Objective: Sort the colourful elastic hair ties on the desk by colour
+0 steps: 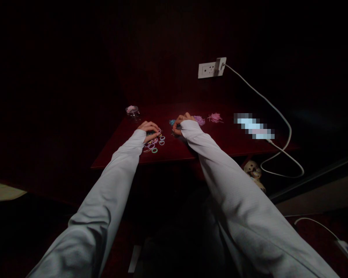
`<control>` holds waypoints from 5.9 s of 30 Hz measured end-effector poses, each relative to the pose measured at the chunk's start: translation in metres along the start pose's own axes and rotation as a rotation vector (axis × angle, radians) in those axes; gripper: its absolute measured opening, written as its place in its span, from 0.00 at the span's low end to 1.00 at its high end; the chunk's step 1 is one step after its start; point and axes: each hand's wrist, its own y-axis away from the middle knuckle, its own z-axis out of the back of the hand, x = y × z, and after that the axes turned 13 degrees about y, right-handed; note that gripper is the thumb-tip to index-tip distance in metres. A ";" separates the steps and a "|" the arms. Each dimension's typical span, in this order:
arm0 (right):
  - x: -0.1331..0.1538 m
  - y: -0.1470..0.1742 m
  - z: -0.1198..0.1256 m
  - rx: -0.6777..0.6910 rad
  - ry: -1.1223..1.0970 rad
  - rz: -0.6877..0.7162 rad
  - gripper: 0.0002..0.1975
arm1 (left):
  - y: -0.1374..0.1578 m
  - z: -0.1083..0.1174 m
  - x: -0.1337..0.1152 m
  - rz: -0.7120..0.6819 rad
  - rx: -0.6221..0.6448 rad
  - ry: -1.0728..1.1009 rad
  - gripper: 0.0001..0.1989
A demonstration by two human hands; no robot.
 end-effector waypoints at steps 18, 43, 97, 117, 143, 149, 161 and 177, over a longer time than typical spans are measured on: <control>0.014 0.000 0.001 0.031 0.076 0.086 0.13 | 0.002 0.001 -0.006 -0.011 0.033 -0.001 0.19; 0.001 -0.006 -0.002 -0.063 0.024 0.072 0.11 | 0.007 0.004 -0.023 -0.010 0.040 -0.005 0.18; 0.020 -0.011 -0.016 0.094 0.003 0.228 0.05 | 0.009 0.007 -0.028 -0.009 0.169 -0.036 0.14; 0.025 -0.016 -0.012 0.018 -0.054 0.101 0.10 | 0.008 0.005 -0.034 -0.006 0.131 0.030 0.14; 0.022 -0.014 -0.016 -0.002 -0.033 0.159 0.06 | 0.004 0.002 -0.019 -0.026 0.097 0.090 0.14; 0.018 -0.011 -0.004 0.027 -0.012 0.101 0.06 | 0.005 0.001 -0.013 -0.057 0.080 0.084 0.13; 0.000 0.011 0.025 0.056 0.108 -0.170 0.09 | 0.006 0.001 -0.006 -0.055 0.075 0.065 0.14; 0.015 -0.008 -0.003 0.020 -0.035 0.024 0.10 | 0.005 0.001 -0.008 -0.044 0.087 0.055 0.13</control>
